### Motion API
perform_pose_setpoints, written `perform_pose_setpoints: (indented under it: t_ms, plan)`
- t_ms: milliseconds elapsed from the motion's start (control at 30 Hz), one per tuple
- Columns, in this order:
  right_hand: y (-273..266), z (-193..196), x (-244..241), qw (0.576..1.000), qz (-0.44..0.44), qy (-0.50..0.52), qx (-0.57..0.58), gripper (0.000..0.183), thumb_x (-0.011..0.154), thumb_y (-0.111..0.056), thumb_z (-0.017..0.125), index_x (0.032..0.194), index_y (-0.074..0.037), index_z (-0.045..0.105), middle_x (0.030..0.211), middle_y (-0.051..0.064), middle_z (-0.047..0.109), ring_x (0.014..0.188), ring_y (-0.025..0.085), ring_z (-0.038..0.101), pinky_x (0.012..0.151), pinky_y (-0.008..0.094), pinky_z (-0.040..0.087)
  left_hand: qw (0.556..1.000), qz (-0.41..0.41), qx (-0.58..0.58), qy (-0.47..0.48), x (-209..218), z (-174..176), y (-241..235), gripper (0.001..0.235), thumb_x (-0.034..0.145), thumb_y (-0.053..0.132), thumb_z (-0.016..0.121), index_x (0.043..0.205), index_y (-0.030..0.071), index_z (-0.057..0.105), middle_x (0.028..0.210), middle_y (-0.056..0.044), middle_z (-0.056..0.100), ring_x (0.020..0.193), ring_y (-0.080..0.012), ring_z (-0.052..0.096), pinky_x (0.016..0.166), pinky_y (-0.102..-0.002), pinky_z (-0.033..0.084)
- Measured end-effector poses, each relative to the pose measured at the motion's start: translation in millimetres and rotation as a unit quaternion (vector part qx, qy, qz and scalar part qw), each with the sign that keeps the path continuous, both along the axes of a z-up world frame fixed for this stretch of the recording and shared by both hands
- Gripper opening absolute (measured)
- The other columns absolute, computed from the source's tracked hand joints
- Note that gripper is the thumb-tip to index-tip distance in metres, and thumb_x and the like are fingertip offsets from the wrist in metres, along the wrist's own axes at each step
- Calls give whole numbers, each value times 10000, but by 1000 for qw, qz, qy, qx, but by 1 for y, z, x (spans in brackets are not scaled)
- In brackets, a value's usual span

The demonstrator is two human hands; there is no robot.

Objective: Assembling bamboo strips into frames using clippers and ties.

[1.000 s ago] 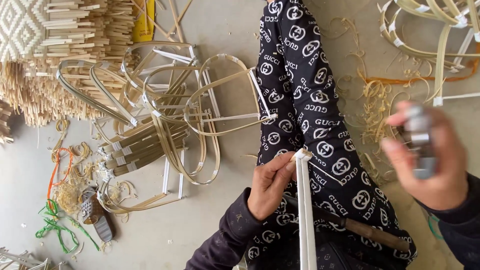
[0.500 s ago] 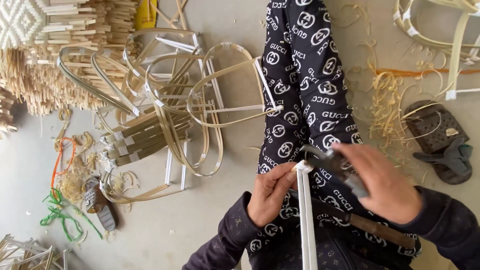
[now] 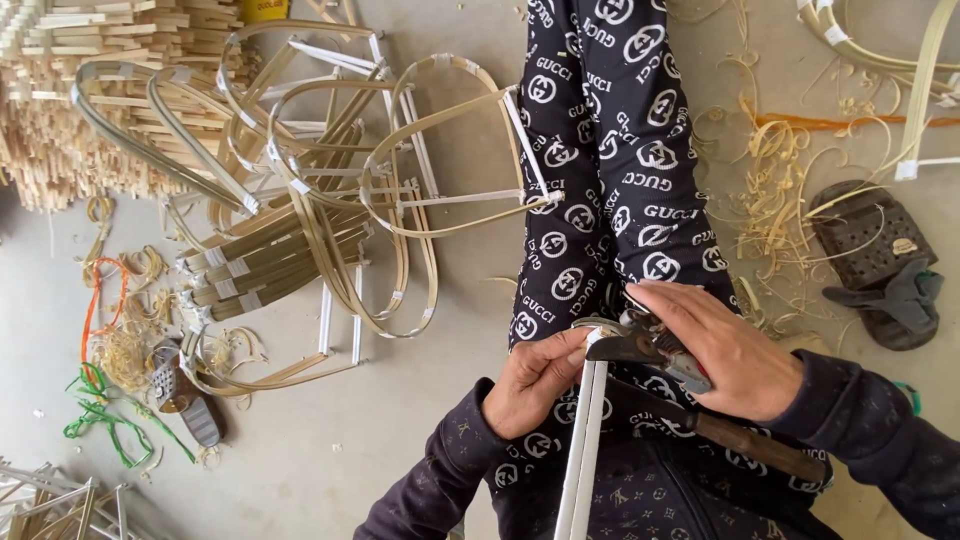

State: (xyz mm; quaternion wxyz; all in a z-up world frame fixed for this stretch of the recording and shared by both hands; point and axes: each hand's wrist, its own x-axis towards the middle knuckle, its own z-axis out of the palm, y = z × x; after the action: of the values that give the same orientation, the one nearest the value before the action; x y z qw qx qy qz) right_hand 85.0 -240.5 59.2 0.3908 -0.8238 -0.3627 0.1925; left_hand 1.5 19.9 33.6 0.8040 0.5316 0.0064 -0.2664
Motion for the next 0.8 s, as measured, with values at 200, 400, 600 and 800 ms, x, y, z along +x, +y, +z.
perform_pose_setpoints:
  t_ms: [200, 400, 600, 800]
  plan:
    - [-8, -26, 8, 998, 19, -33, -55, 798, 544, -226, 826, 1252, -16, 522, 1156, 181, 622, 1158, 359, 599, 1057, 484, 438, 1000, -19, 10, -7, 2, -4, 1, 357, 1116, 100, 472, 1453, 19, 557, 1081, -13, 701, 957, -59, 636, 906, -229, 561]
    - [-8, -49, 17, 992, 33, -118, -6, 752, 473, -236, 864, 1109, 18, 553, 1023, 213, 641, 1000, 407, 641, 890, 506, 497, 994, -9, 74, -80, 4, -9, 2, 354, 1148, 95, 489, 1477, 11, 590, 963, -15, 673, 865, -67, 584, 841, -230, 549]
    - [-6, -46, 29, 993, 50, -108, -28, 738, 408, -237, 870, 1049, -9, 584, 978, 180, 666, 946, 388, 665, 840, 477, 531, 996, -5, -40, 78, 3, -19, 5, 376, 1074, 110, 489, 1438, 46, 561, 1086, 0, 713, 947, -58, 666, 892, -218, 577]
    - [0, -72, 38, 963, -102, -76, -239, 366, 912, -359, 792, 1150, -129, 636, 988, 108, 702, 1015, 277, 718, 874, 392, 559, 989, 124, -81, -1, 2, -18, 48, 401, 1124, 129, 495, 1506, 12, 524, 1177, -112, 705, 947, -151, 649, 818, -279, 557]
